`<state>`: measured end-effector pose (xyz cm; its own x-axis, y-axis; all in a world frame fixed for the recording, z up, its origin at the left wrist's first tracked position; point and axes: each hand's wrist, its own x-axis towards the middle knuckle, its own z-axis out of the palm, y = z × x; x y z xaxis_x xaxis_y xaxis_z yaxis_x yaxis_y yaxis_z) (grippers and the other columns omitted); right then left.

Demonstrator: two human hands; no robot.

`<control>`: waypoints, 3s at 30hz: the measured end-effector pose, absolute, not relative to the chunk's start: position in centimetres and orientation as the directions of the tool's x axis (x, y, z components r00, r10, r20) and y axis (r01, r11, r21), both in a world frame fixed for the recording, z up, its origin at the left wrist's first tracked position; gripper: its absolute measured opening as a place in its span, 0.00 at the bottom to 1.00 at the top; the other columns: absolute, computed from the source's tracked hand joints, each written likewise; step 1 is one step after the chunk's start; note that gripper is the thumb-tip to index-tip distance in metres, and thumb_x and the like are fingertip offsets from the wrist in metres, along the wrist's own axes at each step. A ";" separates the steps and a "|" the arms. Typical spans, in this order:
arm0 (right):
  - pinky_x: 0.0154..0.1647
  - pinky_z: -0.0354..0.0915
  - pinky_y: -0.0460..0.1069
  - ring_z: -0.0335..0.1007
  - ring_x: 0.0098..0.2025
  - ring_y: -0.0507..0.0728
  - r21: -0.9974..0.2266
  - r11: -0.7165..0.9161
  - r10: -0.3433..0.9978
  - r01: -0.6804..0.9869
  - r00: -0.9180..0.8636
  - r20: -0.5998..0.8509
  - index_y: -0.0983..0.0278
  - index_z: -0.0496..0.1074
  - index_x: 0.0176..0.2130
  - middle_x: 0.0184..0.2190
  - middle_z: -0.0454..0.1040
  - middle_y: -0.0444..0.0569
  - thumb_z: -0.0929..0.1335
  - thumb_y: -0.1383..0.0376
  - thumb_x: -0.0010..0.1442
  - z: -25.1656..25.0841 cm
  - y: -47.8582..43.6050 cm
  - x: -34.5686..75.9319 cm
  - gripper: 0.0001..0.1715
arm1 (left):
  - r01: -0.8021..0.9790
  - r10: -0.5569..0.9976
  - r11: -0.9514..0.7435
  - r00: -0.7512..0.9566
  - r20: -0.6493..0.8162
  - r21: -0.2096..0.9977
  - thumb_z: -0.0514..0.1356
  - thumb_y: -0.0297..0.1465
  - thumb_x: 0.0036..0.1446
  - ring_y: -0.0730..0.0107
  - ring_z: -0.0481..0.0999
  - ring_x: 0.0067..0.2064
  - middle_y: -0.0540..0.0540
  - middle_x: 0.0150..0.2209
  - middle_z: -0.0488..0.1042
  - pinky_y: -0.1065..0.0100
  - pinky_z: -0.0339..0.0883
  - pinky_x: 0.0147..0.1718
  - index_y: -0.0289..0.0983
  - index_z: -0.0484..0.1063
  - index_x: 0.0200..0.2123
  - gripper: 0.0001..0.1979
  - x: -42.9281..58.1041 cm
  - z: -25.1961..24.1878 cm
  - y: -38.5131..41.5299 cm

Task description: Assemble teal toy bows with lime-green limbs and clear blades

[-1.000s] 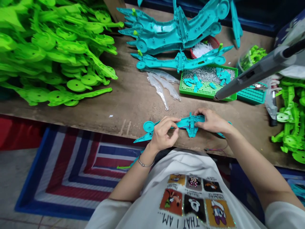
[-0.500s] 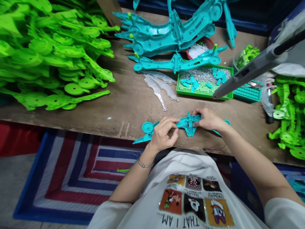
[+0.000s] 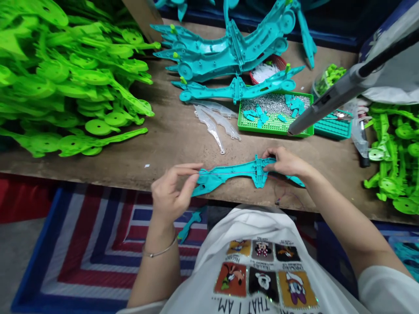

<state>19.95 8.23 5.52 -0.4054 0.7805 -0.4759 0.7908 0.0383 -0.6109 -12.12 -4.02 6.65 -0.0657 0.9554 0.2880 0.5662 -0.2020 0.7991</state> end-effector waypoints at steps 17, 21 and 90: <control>0.47 0.59 0.59 0.72 0.46 0.66 -0.383 0.186 0.927 0.905 -0.291 -0.238 0.58 0.79 0.48 0.41 0.81 0.54 0.70 0.53 0.63 7.9 -3.1 23.0 0.18 | 0.103 0.826 0.115 -0.563 -0.037 0.988 0.58 0.45 0.65 0.68 0.83 0.28 0.45 0.44 0.79 0.67 0.79 0.26 0.42 0.57 0.44 0.16 -12.4 1.9 -4.0; 0.51 0.56 0.61 0.71 0.47 0.65 -0.496 0.102 0.964 0.863 -0.209 -0.165 0.57 0.78 0.43 0.42 0.81 0.50 0.70 0.51 0.63 5.7 -4.2 20.7 0.15 | 0.107 0.832 0.118 -0.553 -0.039 0.987 0.59 0.45 0.65 0.68 0.83 0.27 0.45 0.43 0.79 0.67 0.79 0.25 0.42 0.57 0.43 0.16 -12.2 2.1 -3.9; 0.34 0.68 0.50 0.76 0.34 0.59 -0.802 0.192 0.940 0.565 -0.341 -0.015 0.57 0.80 0.39 0.35 0.81 0.46 0.71 0.46 0.57 7.0 6.9 17.9 0.20 | 0.958 0.925 0.284 -0.286 0.250 0.048 0.48 0.27 0.68 0.46 0.67 0.54 0.31 0.52 0.73 0.47 0.59 0.53 0.35 0.72 0.57 0.20 -31.9 3.5 2.1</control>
